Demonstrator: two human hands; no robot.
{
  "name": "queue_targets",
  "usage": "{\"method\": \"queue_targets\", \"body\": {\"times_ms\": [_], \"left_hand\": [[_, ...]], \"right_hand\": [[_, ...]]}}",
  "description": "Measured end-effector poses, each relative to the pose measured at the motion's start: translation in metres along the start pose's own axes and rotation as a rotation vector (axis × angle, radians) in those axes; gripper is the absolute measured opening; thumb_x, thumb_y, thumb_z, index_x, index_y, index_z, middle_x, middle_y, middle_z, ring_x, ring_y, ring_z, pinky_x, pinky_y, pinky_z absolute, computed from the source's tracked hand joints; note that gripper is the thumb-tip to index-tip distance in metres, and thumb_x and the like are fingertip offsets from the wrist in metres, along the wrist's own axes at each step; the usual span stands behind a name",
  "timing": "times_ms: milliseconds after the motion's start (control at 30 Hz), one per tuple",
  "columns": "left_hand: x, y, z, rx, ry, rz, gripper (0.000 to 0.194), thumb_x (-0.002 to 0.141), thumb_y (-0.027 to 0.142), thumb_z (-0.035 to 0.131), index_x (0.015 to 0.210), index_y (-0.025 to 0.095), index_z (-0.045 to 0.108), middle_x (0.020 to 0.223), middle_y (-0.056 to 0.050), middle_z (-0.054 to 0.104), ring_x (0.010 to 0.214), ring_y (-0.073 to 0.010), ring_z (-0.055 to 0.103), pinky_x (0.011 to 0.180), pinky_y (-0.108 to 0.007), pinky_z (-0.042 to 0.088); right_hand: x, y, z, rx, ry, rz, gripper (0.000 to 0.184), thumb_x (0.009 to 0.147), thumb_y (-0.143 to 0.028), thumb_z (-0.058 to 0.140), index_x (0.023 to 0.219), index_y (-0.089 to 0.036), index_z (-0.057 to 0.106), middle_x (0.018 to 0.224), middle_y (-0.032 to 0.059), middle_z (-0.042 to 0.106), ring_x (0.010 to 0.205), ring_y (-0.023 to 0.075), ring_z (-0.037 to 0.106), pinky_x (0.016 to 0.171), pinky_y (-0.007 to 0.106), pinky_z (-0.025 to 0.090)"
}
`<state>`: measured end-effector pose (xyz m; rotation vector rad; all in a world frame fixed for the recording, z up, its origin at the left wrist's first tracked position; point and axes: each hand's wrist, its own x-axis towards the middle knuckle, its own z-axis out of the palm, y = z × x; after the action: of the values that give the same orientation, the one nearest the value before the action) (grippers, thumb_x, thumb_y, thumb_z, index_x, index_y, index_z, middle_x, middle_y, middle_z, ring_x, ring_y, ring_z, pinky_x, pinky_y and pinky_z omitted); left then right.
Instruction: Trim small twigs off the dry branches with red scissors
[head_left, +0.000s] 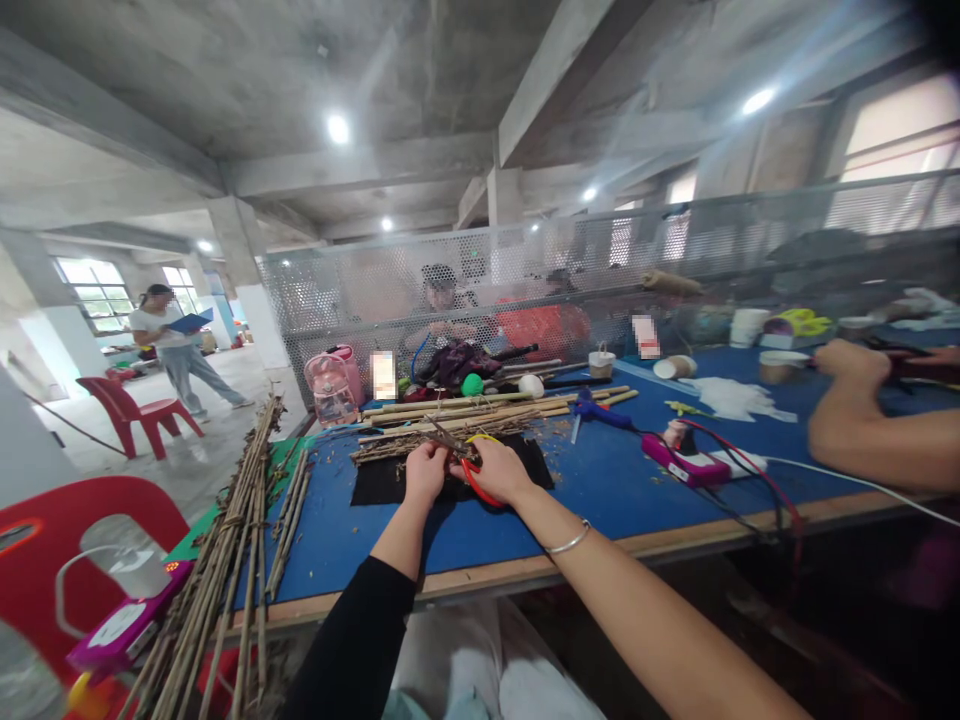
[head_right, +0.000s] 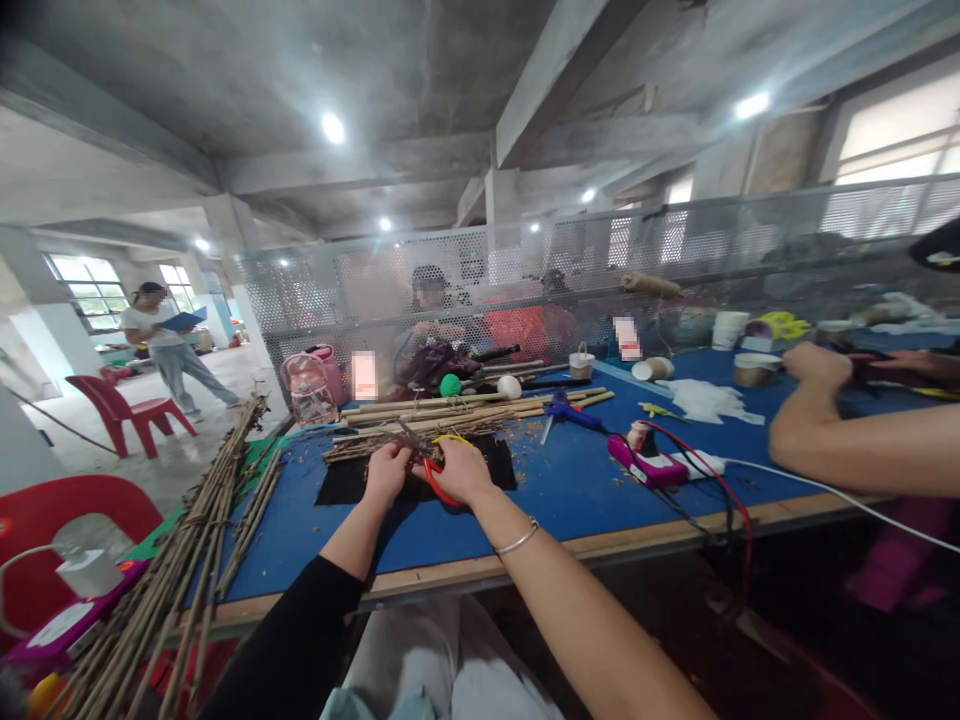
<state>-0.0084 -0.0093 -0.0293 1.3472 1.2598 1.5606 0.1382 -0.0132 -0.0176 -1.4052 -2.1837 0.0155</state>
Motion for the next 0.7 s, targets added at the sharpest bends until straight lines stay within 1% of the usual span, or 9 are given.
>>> {"method": "queue_targets", "body": {"times_ms": [67,200,300,567,700], "left_hand": [[-0.0004,0.0006,0.0007,-0.038,-0.008,-0.013,0.017,0.067,0.029,0.056,0.066,0.013,0.063,0.061,-0.004,0.063,0.052,-0.0116,0.053,0.05,-0.021,0.041],[-0.0013,0.0022,0.004,-0.196,-0.023,-0.083,0.024,0.065,0.035,0.06,0.074,0.013,0.063,0.063,-0.003,0.062,0.055,-0.0118,0.055,0.05,-0.02,0.042],[-0.0012,0.0026,0.0056,-0.275,-0.039,-0.111,0.028,0.063,0.037,0.063,0.077,0.013,0.062,0.066,-0.003,0.062,0.057,-0.0115,0.055,0.05,-0.02,0.043],[-0.0021,0.0048,0.0066,-0.334,-0.039,-0.143,0.026,0.058,0.035,0.066,0.07,0.012,0.061,0.059,-0.001,0.058,0.052,-0.0098,0.052,0.049,-0.02,0.041],[-0.0023,0.0051,0.0064,-0.335,-0.034,-0.129,0.026,0.059,0.034,0.065,0.07,0.012,0.061,0.058,-0.001,0.058,0.051,-0.0091,0.051,0.049,-0.02,0.041]], "right_hand": [[-0.0004,-0.0004,-0.0005,0.029,-0.013,0.015,0.044,0.073,-0.059,0.05,0.092,-0.019,0.054,0.09,0.0065,0.061,0.086,0.019,0.055,0.069,0.026,0.036],[-0.0006,-0.0011,-0.0003,0.066,-0.023,0.052,0.042,0.074,-0.058,0.049,0.092,-0.02,0.053,0.089,0.005,0.062,0.084,0.0183,0.057,0.066,0.025,0.036],[-0.0003,-0.0018,-0.0002,0.064,-0.023,0.05,0.042,0.074,-0.059,0.048,0.091,-0.02,0.053,0.089,0.0051,0.062,0.084,0.0187,0.057,0.065,0.026,0.036],[-0.0018,-0.008,-0.0055,0.009,-0.012,0.062,0.048,0.072,-0.06,0.05,0.094,-0.017,0.054,0.095,0.0088,0.06,0.092,0.0214,0.055,0.074,0.027,0.037],[-0.0025,-0.0081,-0.0062,0.045,-0.044,0.087,0.05,0.073,-0.062,0.049,0.098,-0.019,0.054,0.094,0.0073,0.062,0.091,0.0204,0.057,0.072,0.026,0.038]]}}
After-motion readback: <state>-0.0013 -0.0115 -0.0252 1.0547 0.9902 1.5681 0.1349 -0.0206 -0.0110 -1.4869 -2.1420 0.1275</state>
